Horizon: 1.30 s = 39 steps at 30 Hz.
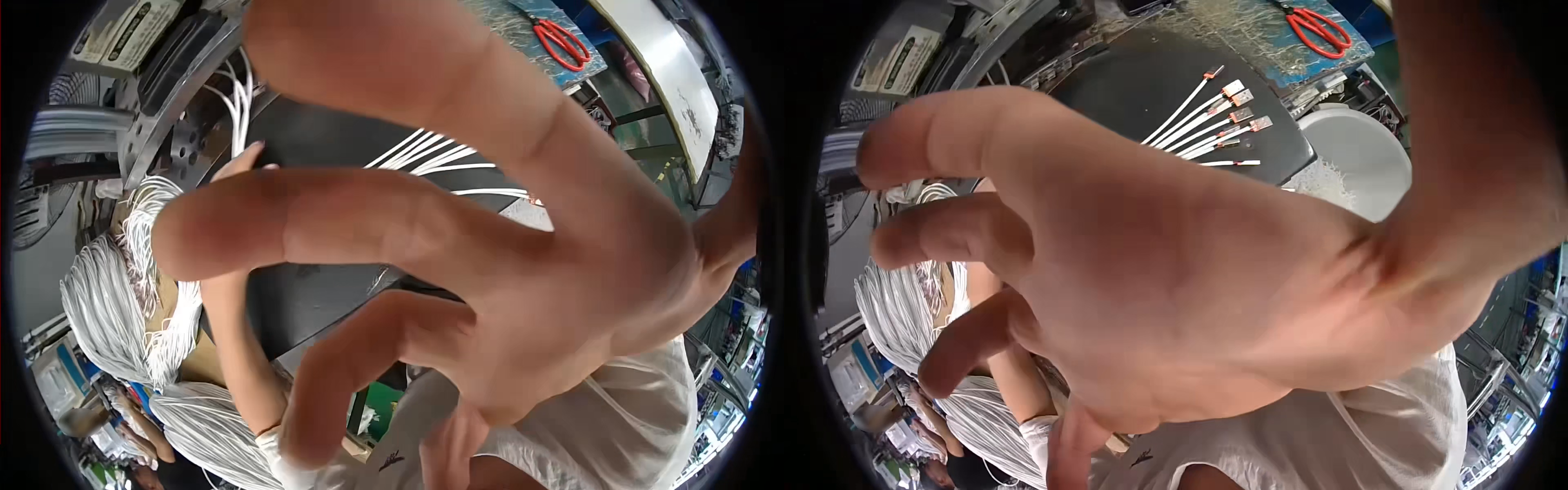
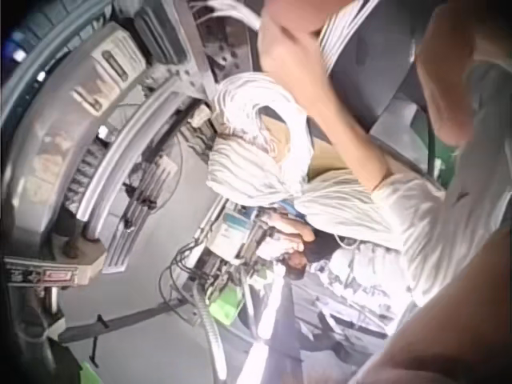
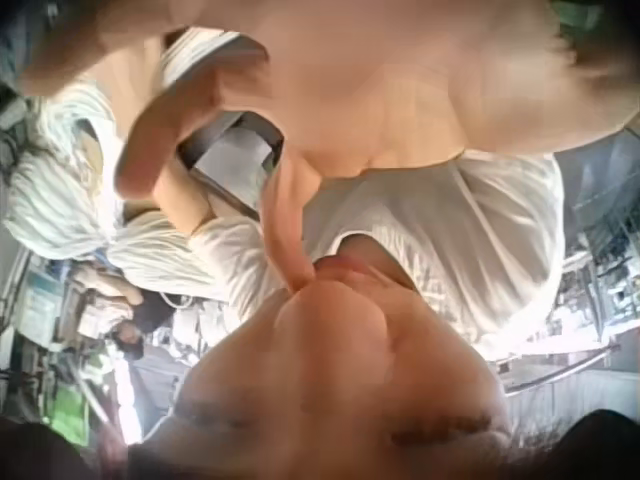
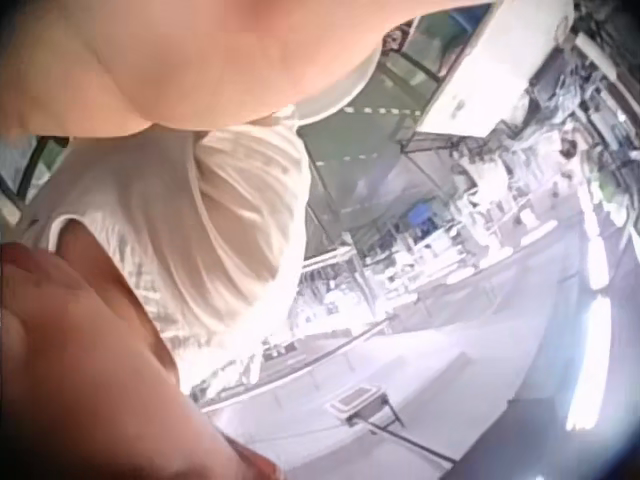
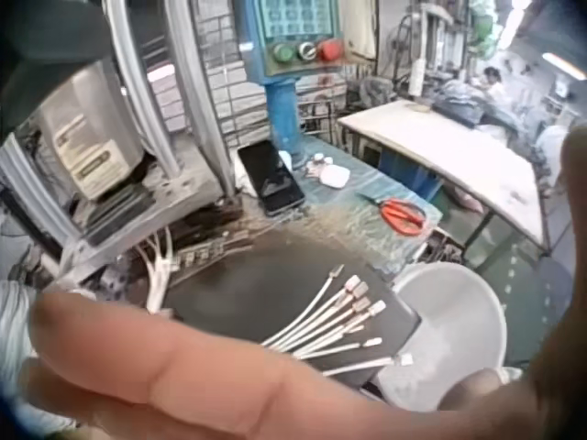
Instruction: The person repeatedly places USB cable connectors into a metal fixture bar and inserts the loaded fixture into a press machine by hand.
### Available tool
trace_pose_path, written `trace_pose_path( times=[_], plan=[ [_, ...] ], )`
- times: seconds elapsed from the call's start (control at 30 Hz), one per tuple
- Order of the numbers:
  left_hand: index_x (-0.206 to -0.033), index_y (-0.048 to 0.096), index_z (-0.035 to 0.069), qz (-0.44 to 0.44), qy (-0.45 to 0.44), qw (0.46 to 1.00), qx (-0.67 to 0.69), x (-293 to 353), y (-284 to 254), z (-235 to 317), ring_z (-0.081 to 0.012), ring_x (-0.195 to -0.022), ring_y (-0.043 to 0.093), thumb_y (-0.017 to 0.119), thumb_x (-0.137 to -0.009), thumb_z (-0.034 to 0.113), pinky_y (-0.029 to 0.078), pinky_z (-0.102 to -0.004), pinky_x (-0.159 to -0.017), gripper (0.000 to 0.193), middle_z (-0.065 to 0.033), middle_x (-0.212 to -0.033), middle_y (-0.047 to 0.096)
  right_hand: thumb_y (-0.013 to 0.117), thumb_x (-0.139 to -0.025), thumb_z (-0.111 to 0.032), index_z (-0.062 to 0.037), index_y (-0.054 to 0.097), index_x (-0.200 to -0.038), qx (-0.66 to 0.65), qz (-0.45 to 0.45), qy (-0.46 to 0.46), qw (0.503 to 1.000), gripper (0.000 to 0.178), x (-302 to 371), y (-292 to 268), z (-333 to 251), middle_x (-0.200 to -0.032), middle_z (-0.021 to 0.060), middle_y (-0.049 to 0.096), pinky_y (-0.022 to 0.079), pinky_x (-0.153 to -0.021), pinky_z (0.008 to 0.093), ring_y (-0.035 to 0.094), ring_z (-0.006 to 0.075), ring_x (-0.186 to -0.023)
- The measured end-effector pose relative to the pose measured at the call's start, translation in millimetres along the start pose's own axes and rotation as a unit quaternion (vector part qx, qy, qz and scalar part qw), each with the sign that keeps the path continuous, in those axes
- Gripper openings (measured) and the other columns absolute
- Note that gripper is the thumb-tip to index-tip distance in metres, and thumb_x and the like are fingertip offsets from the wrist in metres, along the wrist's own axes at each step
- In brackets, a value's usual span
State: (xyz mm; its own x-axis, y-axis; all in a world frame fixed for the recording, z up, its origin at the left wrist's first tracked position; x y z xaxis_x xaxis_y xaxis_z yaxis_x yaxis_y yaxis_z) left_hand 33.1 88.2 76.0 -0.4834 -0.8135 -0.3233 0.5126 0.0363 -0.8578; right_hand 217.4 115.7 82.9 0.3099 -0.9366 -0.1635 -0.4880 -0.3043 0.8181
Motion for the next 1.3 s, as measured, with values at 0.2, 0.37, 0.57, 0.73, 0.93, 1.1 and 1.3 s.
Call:
trace_pose_path(
  times=[0.2, 0.37, 0.57, 0.73, 0.93, 1.1, 1.3],
  plan=[
    [-0.123, 0.062, 0.014, -0.006, -0.051, 0.984, -0.169, 30.9, -12.7, -63.2, -0.0516, -0.091, 0.062, 0.055, -0.099, 0.04, 0.05, -0.0561, -0.077, 0.036, -0.0255, -0.111, 0.066, 0.062, -0.09, -0.056, -0.0068, 0.029, -0.149, 0.084, 0.025, -0.011, 0.996, 0.084, 194.0, 35.1, -16.4, -0.153, 0.0283, 0.026, 0.055, -0.084, 0.0501, 0.049, 0.0373, -0.121],
    [-0.107, 0.066, -0.005, 0.002, 0.022, 0.998, -0.059, 12.9, -1.5, -3.1, -0.0528, -0.097, 0.058, 0.064, -0.093, 0.025, 0.044, -0.0552, -0.086, 0.033, -0.0325, -0.103, 0.064, 0.063, -0.091, -0.051, -0.0064, 0.033, -0.148, 0.189, 0.039, -0.025, 0.981, 0.078, 41.8, 18.1, 7.5, -0.15, 0.0278, 0.031, 0.054, -0.083, 0.0477, 0.051, 0.0358, -0.118],
    [-0.11, 0.068, 0.002, -0.095, 0.098, 0.99, 0.023, 39.9, -12.4, 30.8, -0.0379, -0.09, 0.063, 0.076, -0.082, 0.017, 0.05, -0.0434, -0.08, 0.033, -0.0148, -0.102, 0.07, 0.064, -0.093, -0.044, -0.0058, 0.037, -0.146, 0.293, 0.032, -0.007, 0.956, 0.071, 180.4, 12.9, -40.2, -0.147, 0.0272, 0.038, 0.054, -0.082, 0.0447, 0.053, 0.0341, -0.116],
    [-0.106, 0.07, 0.002, -0.252, -0.046, 0.959, 0.121, 52.9, 0.5, 11.5, -0.0348, -0.083, 0.065, 0.077, -0.08, 0.016, 0.051, -0.0402, -0.075, 0.03, -0.0112, -0.096, 0.07, 0.064, -0.094, -0.038, -0.0054, 0.041, -0.144, 0.396, 0.006, -0.004, 0.918, 0.065, 197.9, 19.7, -64.6, -0.145, 0.0267, 0.043, 0.053, -0.082, 0.0422, 0.056, 0.0327, -0.114],
    [-0.101, 0.069, -0.001, -0.092, -0.023, 0.975, 0.201, 53.1, -20.8, -13.6, -0.0197, -0.075, 0.064, 0.074, -0.08, 0.003, 0.05, -0.031, -0.067, 0.022, -0.0083, -0.089, 0.07, 0.064, -0.089, -0.019, -0.0028, 0.056, -0.13, 0.759, -0.143, -0.15, 0.617, 0.044, 65.7, 67.8, 29.7, -0.126, 0.0226, 0.062, 0.051, -0.079, 0.0372, 0.062, 0.025, -0.104],
    [-0.098, 0.071, 0.0, 0.047, -0.044, 0.957, 0.281, 54.8, -31.6, -25.9, -0.0179, -0.07, 0.062, 0.075, -0.083, 0.007, 0.048, -0.03, -0.063, 0.018, -0.0074, -0.085, 0.068, 0.07, -0.082, -0.014, -0.0015, 0.063, -0.113, 0.853, -0.186, 0.289, 0.393, 0.034, 33.4, 17.2, 17.1, -0.089, 0.0155, 0.07, 0.05, -0.072, 0.0368, 0.067, 0.0249, -0.085],
    [-0.098, 0.071, -0.002, 0.103, 0.058, 0.97, 0.212, 56.3, -33.1, -18.2, -0.0086, -0.068, 0.058, 0.075, -0.086, 0.007, 0.045, -0.0237, -0.061, 0.015, -0.0037, -0.079, 0.066, 0.068, -0.09, -0.016, -0.0012, 0.066, -0.109, 0.771, -0.237, 0.337, 0.486, 0.024, 20.3, 19.7, 18.0, -0.077, 0.0065, 0.068, 0.05, -0.062, 0.0363, 0.064, 0.021, -0.068]
  ],
)
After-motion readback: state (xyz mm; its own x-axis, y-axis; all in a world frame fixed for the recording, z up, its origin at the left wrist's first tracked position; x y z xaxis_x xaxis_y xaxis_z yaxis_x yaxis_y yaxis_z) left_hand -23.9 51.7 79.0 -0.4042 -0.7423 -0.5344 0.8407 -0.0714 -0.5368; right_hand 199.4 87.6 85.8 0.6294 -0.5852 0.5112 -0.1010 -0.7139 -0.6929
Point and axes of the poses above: each hand's wrist, its own x-axis away from the middle knuckle, its own y-axis out of the palm, z = x × y, the point moved 7 cm from there along -x, towards the middle knuckle
